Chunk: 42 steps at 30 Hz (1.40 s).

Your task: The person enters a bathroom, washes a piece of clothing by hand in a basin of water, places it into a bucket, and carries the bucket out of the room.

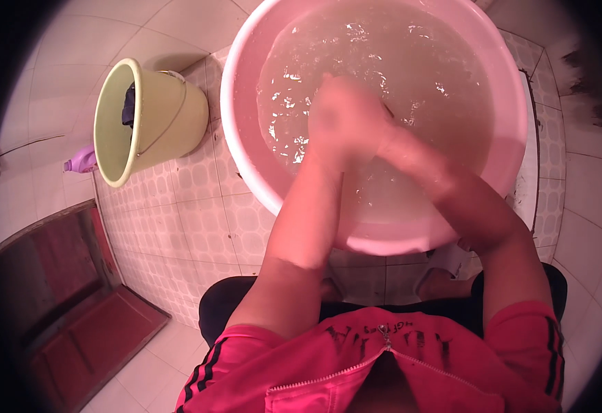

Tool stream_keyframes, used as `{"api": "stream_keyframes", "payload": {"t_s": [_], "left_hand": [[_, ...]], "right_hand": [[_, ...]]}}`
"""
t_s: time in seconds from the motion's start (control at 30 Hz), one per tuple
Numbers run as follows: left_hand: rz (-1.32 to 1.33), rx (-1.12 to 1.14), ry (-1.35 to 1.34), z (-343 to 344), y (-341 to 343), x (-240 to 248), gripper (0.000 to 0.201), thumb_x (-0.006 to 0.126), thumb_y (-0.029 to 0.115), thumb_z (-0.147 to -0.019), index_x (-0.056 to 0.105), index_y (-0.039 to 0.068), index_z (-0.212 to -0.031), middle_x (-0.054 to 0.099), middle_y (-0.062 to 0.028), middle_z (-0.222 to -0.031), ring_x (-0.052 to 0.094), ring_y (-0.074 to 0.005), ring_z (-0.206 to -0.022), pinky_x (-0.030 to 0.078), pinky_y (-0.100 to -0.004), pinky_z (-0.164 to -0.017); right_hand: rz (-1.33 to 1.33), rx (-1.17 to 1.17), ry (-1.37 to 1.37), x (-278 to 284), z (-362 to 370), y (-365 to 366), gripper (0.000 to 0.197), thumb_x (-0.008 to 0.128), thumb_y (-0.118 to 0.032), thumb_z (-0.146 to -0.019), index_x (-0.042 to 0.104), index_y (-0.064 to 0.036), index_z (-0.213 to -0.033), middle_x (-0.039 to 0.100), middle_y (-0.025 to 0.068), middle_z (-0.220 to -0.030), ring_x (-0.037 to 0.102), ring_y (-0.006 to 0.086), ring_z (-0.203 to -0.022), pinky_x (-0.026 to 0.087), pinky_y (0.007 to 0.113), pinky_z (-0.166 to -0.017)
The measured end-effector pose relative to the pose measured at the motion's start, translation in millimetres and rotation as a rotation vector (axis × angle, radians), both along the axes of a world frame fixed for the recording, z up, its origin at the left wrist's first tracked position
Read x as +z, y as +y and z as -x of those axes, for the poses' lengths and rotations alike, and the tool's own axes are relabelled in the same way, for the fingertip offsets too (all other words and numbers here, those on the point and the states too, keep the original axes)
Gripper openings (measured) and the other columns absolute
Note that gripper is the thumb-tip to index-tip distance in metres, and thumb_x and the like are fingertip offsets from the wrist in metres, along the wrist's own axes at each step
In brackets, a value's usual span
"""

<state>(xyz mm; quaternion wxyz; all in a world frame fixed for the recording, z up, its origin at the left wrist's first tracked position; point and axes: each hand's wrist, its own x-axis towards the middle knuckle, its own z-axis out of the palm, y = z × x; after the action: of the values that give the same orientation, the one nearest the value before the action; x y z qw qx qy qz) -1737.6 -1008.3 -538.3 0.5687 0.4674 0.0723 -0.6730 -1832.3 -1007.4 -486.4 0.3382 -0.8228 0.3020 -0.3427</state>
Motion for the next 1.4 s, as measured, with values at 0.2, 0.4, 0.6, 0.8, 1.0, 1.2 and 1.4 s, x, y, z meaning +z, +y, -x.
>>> {"api": "stream_keyframes", "payload": {"t_s": [0.2,0.4,0.6,0.8,1.0,1.2,1.4], "left_hand": [[0.107,0.028,-0.073,9,10,6,0.023,0.043,0.027,-0.092,0.055,0.008,-0.098,0.062,-0.0076,-0.091,0.061,-0.0221,-0.084,0.052,-0.0384,-0.065],[0.204,0.075,0.175,8,1,10,0.026,0.048,0.035,-0.091,0.055,0.01,-0.088,0.06,-0.0056,-0.085,0.059,-0.0192,-0.071,0.051,-0.035,-0.058],[0.215,-0.149,-0.095,-23,-12,24,0.028,0.053,0.018,-0.087,0.042,0.004,-0.108,0.052,-0.0143,-0.098,0.059,-0.0279,-0.081,0.051,-0.0385,-0.064],[0.074,-0.281,-0.196,-16,-4,1,0.021,0.049,0.014,-0.088,0.046,0.004,-0.106,0.054,-0.0119,-0.094,0.059,-0.0232,-0.069,0.048,-0.0259,-0.045],[0.02,-0.177,-0.234,-24,12,-24,0.018,0.042,0.014,-0.091,0.058,0.005,-0.089,0.061,-0.0102,-0.085,0.059,-0.0212,-0.072,0.05,-0.036,-0.059],[-0.1,-0.052,-0.165,55,1,34,0.026,0.047,0.023,-0.091,0.057,0.006,-0.108,0.063,-0.0068,-0.099,0.061,-0.0231,-0.077,0.05,-0.0398,-0.068],[0.166,-0.132,-0.014,-19,-14,-21,0.024,0.046,0.022,-0.092,0.051,0.007,-0.074,0.054,-0.0043,-0.062,0.051,-0.022,-0.055,0.046,-0.0354,-0.056]], "right_hand": [[-0.133,-0.235,0.51,-16,-4,-37,0.04,0.041,-0.031,-0.087,0.061,0.0013,-0.076,0.061,0.0237,-0.081,0.059,0.0421,-0.076,0.047,0.046,-0.07],[0.307,-0.139,0.355,-60,1,-30,0.021,0.049,-0.019,-0.085,0.059,-0.0002,-0.084,0.061,0.0193,-0.087,0.061,0.036,-0.082,0.05,0.046,-0.067],[-0.475,-0.178,0.314,-54,64,-76,0.041,0.055,-0.039,-0.086,0.056,-0.0008,-0.101,0.062,0.0145,-0.096,0.06,0.0256,-0.094,0.047,0.036,-0.08],[-0.673,0.073,0.096,-66,67,-75,0.03,0.054,-0.03,-0.088,0.056,-0.0029,-0.1,0.06,0.0067,-0.094,0.058,0.0158,-0.091,0.046,0.032,-0.077],[-0.386,0.049,0.041,-4,-17,5,0.024,0.053,-0.025,-0.088,0.057,-0.0023,-0.085,0.062,0.0104,-0.074,0.062,0.0282,-0.071,0.048,0.038,-0.063],[-0.043,-0.34,0.438,-54,22,-54,0.026,0.049,-0.027,-0.087,0.057,-0.0029,-0.081,0.06,0.0194,-0.075,0.058,0.0393,-0.071,0.047,0.048,-0.061],[-0.052,-0.228,0.274,-20,-13,2,0.029,0.048,-0.029,-0.088,0.057,-0.0018,-0.082,0.062,0.0187,-0.078,0.06,0.0374,-0.073,0.046,0.046,-0.062]]}}
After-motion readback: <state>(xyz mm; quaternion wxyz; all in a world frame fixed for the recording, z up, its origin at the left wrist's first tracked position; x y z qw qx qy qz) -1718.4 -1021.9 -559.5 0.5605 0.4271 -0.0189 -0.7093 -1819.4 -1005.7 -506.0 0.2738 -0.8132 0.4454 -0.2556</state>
